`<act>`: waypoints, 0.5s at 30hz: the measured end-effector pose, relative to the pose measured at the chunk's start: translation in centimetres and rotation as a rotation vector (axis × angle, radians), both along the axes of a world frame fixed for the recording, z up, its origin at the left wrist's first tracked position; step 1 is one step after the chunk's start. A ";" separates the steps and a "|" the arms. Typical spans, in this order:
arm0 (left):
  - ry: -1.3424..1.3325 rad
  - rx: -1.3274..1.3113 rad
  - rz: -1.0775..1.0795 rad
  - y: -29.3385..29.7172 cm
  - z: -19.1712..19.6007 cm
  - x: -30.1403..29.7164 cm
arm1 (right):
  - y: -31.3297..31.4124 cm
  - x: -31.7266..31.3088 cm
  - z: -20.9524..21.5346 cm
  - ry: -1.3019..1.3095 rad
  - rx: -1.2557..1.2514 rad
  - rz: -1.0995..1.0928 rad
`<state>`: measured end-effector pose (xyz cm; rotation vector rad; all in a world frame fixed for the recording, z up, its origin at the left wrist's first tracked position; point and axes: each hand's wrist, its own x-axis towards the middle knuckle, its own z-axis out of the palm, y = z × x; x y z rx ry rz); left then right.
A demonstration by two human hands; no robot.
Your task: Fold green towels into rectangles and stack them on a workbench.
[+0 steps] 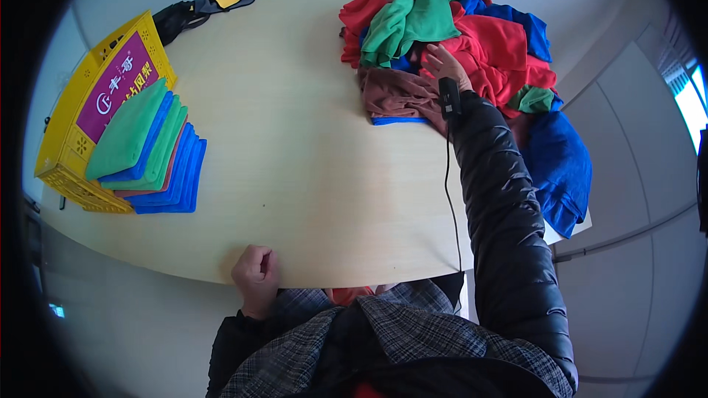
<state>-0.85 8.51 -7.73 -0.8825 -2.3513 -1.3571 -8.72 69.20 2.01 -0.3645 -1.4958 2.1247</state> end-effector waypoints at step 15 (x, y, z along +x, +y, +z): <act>0.067 -0.110 0.090 -0.6 0.3 0.0 | -1.6 -5.5 6.4 0.334 -0.137 -0.064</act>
